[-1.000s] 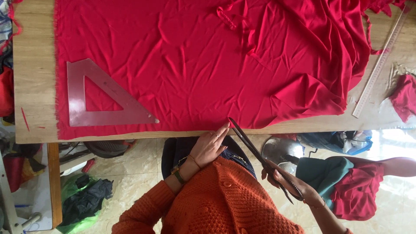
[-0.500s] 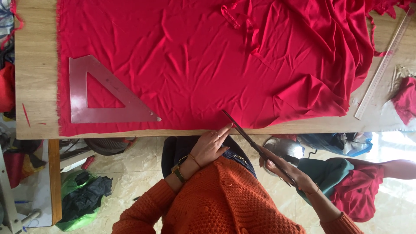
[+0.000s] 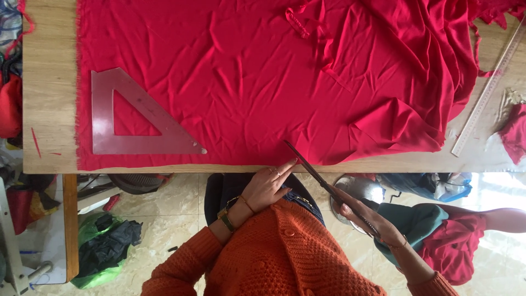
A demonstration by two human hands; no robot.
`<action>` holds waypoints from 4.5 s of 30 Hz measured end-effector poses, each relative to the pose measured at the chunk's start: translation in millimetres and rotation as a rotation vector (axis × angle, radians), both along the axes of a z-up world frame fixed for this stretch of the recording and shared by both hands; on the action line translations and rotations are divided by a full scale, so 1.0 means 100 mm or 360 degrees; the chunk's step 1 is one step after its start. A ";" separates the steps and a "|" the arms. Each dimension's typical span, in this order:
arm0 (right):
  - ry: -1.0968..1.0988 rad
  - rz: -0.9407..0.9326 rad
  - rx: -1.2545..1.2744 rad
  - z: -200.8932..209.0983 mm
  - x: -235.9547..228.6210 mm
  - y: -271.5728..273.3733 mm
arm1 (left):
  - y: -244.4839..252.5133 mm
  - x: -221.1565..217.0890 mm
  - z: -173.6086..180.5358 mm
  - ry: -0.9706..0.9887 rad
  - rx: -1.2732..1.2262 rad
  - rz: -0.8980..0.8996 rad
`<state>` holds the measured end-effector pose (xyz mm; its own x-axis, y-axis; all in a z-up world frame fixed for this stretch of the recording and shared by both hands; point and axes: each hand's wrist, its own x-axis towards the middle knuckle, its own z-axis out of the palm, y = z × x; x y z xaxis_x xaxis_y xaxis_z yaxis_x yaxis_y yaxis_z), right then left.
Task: The person marks a large piece of red fabric on a wooden table using a ruler and chalk. They then use scissors to cut the fabric along the marked lines, separating a triangular section from the main piece.
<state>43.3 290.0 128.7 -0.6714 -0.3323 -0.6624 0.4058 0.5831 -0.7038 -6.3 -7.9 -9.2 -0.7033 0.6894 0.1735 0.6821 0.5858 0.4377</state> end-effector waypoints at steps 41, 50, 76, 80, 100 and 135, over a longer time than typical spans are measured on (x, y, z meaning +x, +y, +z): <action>-0.0152 -0.0061 -0.0369 -0.27 -0.48 -0.40 | -0.10 -0.04 -0.14 -0.0178 0.0459 -0.0091; -0.0219 -0.0217 -0.0581 -0.19 -0.46 -0.33 | -0.15 -0.06 -0.15 -0.0213 0.0498 -0.0157; 0.0010 -0.0092 -0.0328 -0.06 -0.67 -0.51 | -0.17 -0.08 -0.17 -0.0201 0.0641 -0.0212; 0.0020 -0.0118 -0.0363 -0.05 -0.63 -0.50 | -0.17 -0.08 -0.15 -0.0183 0.0657 -0.0227; 0.0027 -0.0213 -0.0516 -0.06 -0.95 -0.84 | -0.16 -0.05 -0.25 -0.0182 0.0659 -0.0218; -0.0379 0.0178 -0.1482 -0.10 -1.12 -0.11 | 0.05 -0.65 0.04 0.0284 0.0237 0.1577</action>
